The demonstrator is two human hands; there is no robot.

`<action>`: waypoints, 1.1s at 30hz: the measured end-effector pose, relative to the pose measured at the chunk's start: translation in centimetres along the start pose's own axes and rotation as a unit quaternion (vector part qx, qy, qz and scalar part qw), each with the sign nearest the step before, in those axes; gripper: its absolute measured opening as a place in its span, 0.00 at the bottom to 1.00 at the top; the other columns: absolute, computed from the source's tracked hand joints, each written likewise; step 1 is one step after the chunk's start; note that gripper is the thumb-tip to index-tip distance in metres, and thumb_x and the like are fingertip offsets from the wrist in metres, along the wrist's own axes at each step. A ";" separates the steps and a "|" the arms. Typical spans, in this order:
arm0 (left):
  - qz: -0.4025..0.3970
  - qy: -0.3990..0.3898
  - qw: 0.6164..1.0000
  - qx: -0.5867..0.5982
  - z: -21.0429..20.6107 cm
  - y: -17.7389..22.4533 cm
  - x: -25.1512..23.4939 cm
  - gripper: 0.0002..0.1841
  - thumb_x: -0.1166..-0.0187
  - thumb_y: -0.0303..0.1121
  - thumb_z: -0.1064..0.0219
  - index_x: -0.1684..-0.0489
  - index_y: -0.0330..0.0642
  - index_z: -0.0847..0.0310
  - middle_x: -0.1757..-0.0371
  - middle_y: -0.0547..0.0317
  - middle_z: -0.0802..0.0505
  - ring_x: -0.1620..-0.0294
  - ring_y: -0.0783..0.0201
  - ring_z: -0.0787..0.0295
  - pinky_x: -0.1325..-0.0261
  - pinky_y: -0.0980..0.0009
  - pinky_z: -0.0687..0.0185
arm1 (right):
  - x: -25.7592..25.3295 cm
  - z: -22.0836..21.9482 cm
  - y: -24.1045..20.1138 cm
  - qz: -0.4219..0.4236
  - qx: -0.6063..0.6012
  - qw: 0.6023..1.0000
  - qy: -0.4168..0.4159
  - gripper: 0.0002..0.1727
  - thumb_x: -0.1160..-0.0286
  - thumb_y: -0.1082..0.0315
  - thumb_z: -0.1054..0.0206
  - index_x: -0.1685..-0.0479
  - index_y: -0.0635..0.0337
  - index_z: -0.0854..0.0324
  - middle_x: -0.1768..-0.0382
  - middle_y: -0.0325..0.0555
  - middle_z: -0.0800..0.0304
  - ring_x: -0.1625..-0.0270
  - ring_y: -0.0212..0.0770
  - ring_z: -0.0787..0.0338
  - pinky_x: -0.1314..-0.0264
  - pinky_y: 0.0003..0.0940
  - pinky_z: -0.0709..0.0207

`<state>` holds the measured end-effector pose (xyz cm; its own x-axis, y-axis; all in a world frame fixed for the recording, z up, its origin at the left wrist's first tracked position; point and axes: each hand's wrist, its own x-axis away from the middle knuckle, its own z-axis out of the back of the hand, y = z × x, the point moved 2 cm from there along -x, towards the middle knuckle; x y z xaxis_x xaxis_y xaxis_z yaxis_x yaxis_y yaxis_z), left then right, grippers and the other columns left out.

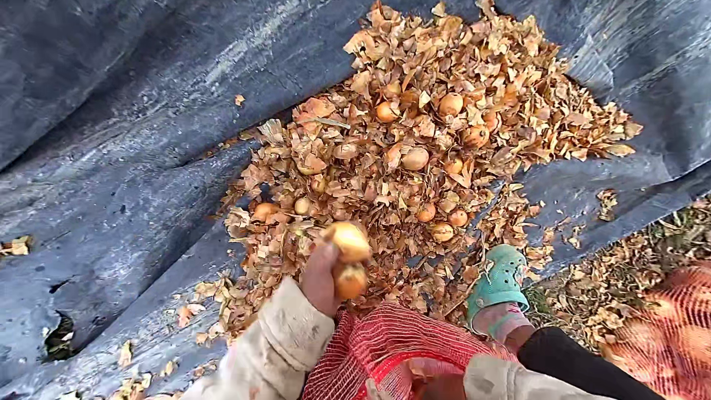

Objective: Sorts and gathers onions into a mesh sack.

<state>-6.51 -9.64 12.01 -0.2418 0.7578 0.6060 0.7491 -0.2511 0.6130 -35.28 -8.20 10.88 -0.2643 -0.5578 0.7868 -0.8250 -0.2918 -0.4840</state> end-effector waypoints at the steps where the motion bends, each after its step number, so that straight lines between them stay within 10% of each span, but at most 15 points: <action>1: 0.046 -0.096 0.994 -0.011 -1.2 -2.3 3.0 0.44 0.44 0.70 0.22 0.39 0.42 0.22 0.53 0.59 0.05 0.54 0.66 0.06 0.48 0.65 0.08 | -0.6 0.5 2.1 -0.016 0.063 0.998 0.012 0.25 0.20 0.62 0.28 0.37 0.78 0.17 0.39 0.80 0.15 0.30 0.76 0.17 0.23 0.73 0.33; 4: -0.009 -0.317 0.897 -0.309 -2.7 -4.8 5.9 0.30 0.15 0.47 0.37 0.25 0.29 0.23 0.39 0.41 0.07 0.37 0.53 0.08 0.28 0.53 0.19 | 2.1 5.9 3.5 -0.048 0.091 0.992 0.073 0.25 0.17 0.59 0.33 0.33 0.75 0.20 0.38 0.78 0.15 0.30 0.75 0.18 0.25 0.74 0.32; 8: -0.244 0.002 0.738 -0.629 3.6 1.0 -1.8 0.12 0.17 0.32 0.35 0.49 0.36 0.07 0.49 0.43 0.04 0.44 0.44 0.06 0.37 0.46 0.12 | 8.4 13.5 -2.9 0.083 -0.081 0.989 0.091 0.16 0.14 0.63 0.37 0.39 0.63 0.14 0.50 0.53 0.08 0.54 0.42 0.10 0.47 0.44 0.16; 11: -0.071 0.136 0.646 -0.747 8.7 6.8 -8.7 0.16 0.14 0.31 0.37 0.34 0.38 0.13 0.25 0.34 0.17 0.21 0.27 0.27 0.25 0.32 0.30 | 9.3 18.0 -8.6 0.221 -0.073 0.945 0.228 0.12 0.16 0.67 0.36 0.43 0.61 0.13 0.55 0.39 0.07 0.58 0.25 0.11 0.51 0.25 0.16; 14: 0.123 0.128 0.596 -0.783 10.1 8.0 -10.8 0.24 0.15 0.31 0.38 0.19 0.46 0.25 0.16 0.32 0.28 0.18 0.22 0.35 0.25 0.29 0.31 | 5.2 22.2 -14.0 0.183 0.085 0.869 0.452 0.14 0.16 0.66 0.35 0.38 0.59 0.12 0.48 0.49 0.06 0.45 0.44 0.07 0.37 0.46 0.15; 18: 0.135 0.101 0.630 -0.758 13.7 7.0 -7.8 0.24 0.18 0.32 0.33 0.22 0.40 0.23 0.22 0.31 0.21 0.23 0.28 0.24 0.24 0.32 0.29 | -3.1 24.1 -15.7 0.141 0.250 0.853 0.435 0.21 0.17 0.69 0.36 0.26 0.56 0.18 0.24 0.54 0.19 0.16 0.58 0.27 0.16 0.55 0.33; 22: 0.045 0.136 0.690 -0.710 15.3 8.8 -5.6 0.17 0.11 0.32 0.46 0.38 0.33 0.14 0.44 0.27 0.08 0.39 0.27 0.12 0.34 0.26 0.26 | -4.5 22.5 -9.0 0.230 0.355 0.753 0.504 0.26 0.31 0.76 0.26 0.30 0.54 0.14 0.22 0.54 0.18 0.15 0.61 0.27 0.16 0.60 0.33; 25: 0.089 0.086 0.632 -0.765 12.0 9.2 -7.6 0.21 0.11 0.45 0.40 0.30 0.42 0.16 0.40 0.32 0.08 0.36 0.29 0.12 0.35 0.27 0.25 | -2.0 20.8 -3.4 0.220 0.382 0.736 0.514 0.26 0.43 0.82 0.23 0.39 0.58 0.09 0.27 0.51 0.14 0.20 0.60 0.21 0.21 0.58 0.25; 29: 0.172 0.009 0.559 -0.811 8.5 7.8 -11.3 0.28 0.15 0.51 0.37 0.20 0.47 0.24 0.34 0.32 0.11 0.32 0.31 0.15 0.33 0.30 0.24 | 2.5 19.9 -2.1 -0.084 0.302 0.875 0.370 0.22 0.20 0.75 0.37 0.28 0.54 0.16 0.24 0.48 0.16 0.19 0.60 0.23 0.24 0.60 0.26; 33: 0.194 -0.008 0.550 -0.812 9.5 7.2 -11.4 0.30 0.16 0.51 0.35 0.20 0.43 0.26 0.36 0.31 0.11 0.34 0.30 0.14 0.33 0.31 0.23 | 4.0 18.5 -7.3 -0.120 0.309 0.805 0.492 0.16 0.26 0.50 0.27 0.48 0.48 0.06 0.38 0.44 0.07 0.18 0.64 0.28 0.27 0.76 0.40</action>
<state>7.50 -14.37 4.66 -0.2432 0.4592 0.8544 -0.8002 -0.5928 0.0908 -21.06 -22.68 10.50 -0.6524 0.3686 0.6622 -0.5858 -0.7996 -0.1321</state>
